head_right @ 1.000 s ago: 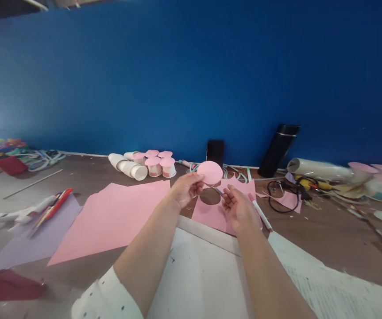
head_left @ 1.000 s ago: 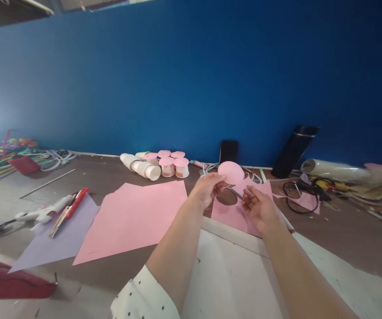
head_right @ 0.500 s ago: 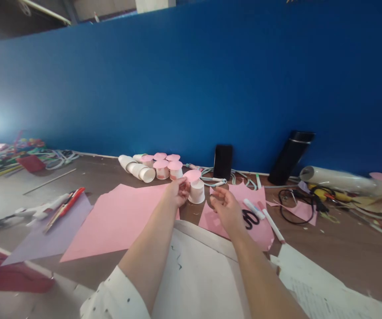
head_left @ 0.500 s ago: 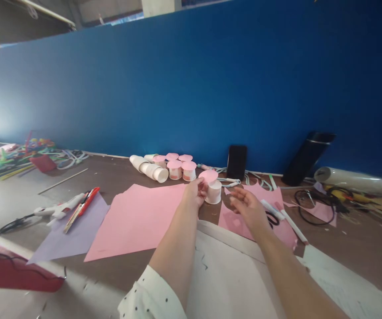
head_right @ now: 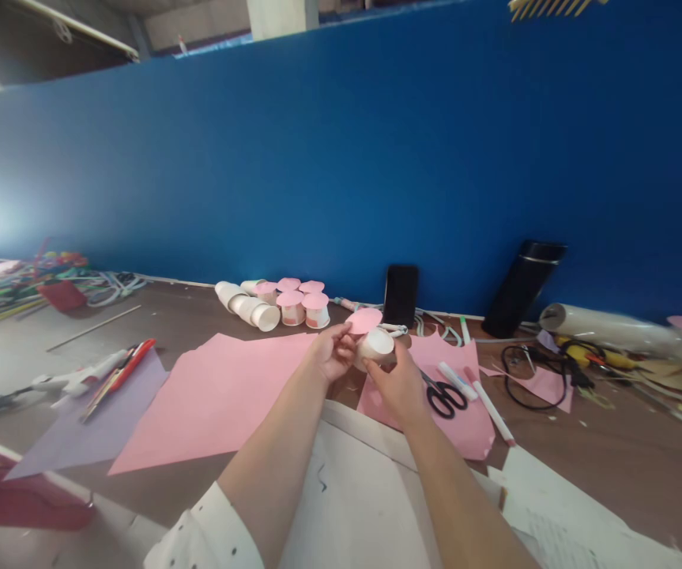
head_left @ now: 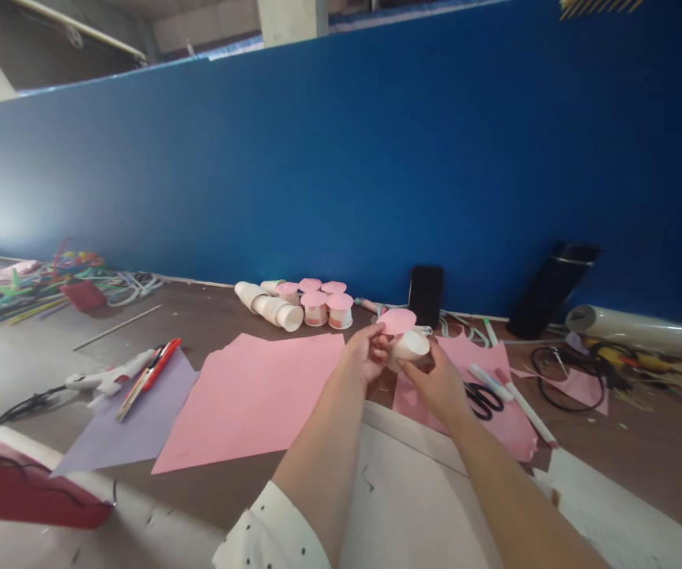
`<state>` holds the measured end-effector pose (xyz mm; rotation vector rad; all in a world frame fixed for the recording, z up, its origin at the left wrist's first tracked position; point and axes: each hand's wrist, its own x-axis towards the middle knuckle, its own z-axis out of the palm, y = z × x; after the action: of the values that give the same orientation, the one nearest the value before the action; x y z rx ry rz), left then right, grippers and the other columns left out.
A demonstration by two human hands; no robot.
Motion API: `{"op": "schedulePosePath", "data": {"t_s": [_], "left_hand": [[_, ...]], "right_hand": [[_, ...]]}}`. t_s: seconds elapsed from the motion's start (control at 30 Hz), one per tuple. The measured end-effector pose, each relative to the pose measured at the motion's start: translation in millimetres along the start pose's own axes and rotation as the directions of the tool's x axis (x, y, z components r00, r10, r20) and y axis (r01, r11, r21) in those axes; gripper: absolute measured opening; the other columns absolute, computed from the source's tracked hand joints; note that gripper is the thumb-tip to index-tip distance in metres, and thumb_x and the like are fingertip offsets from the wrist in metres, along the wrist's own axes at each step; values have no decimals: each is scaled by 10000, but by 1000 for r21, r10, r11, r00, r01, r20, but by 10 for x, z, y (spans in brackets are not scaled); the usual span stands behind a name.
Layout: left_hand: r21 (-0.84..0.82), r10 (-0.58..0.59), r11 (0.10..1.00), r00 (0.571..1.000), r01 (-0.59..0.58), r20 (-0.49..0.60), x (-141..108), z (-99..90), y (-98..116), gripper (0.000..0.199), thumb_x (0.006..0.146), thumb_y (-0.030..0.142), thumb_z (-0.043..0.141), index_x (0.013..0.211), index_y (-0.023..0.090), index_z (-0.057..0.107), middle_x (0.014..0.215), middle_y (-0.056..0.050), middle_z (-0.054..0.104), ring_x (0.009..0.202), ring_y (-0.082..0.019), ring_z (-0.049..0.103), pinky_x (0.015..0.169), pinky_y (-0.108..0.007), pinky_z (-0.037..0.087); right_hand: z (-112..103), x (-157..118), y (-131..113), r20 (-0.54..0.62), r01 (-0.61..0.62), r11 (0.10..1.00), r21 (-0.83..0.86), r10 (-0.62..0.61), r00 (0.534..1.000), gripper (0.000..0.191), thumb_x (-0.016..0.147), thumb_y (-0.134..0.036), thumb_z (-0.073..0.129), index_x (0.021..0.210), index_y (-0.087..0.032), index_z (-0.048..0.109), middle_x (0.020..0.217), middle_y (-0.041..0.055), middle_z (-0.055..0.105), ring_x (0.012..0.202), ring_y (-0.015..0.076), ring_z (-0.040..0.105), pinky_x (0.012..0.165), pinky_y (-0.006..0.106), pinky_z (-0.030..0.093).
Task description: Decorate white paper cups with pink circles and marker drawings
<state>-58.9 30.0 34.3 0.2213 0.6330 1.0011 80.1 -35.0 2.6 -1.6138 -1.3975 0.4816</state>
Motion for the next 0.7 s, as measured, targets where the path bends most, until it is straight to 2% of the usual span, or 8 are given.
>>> {"op": "schedulePosePath", "data": {"t_s": [0.1,0.17,0.3,0.5,0.6,0.7], "left_hand": [[-58,39,998,991,-32,127,-42,5,57,159,901,153,545,747,117,523,571,47,458,382,14,394,325,-61,234],[-39,67,997,985,-62,161,-47,-4,58,143,894,152,562,760,118,529,595,47,460,384,19,372,323,-61,228],[139,20,989,988,-42,156,-15,-40,-42,118,855,133,611,764,115,539,635,36,474,416,16,390,334,-61,229],[307,-15,950,979,-49,203,7,-79,-138,205,744,157,749,772,129,548,655,44,458,453,10,400,359,-54,244],[344,-33,938,976,-44,213,-28,-57,-133,237,730,165,762,756,138,529,640,55,430,447,9,378,360,-55,237],[379,-51,925,976,-34,213,-60,-25,-137,247,737,183,759,749,139,516,635,54,422,445,9,367,360,-56,226]], "right_hand": [[-164,-45,26,-66,48,999,-3,-48,997,519,725,-477,657,1172,-226,576,1073,66,672,825,213,635,730,335,490],[-263,-67,103,-80,27,995,-91,-34,996,525,717,-482,662,1170,-229,585,1082,77,667,839,224,632,727,345,482],[-345,-74,281,14,-66,973,-220,71,997,524,670,-453,707,1109,-181,621,1009,127,678,883,273,638,729,359,465],[-275,-78,320,74,-48,980,-194,63,995,556,708,-487,681,1157,-172,593,1110,146,655,998,295,623,791,367,456],[-273,-89,291,84,-64,983,-171,80,993,605,679,-512,706,1169,-176,591,1136,144,650,1012,299,618,811,386,454],[-296,-92,274,77,-84,993,-79,90,993,685,618,-512,759,1200,-197,583,1173,135,646,1038,308,613,821,391,456]]}}
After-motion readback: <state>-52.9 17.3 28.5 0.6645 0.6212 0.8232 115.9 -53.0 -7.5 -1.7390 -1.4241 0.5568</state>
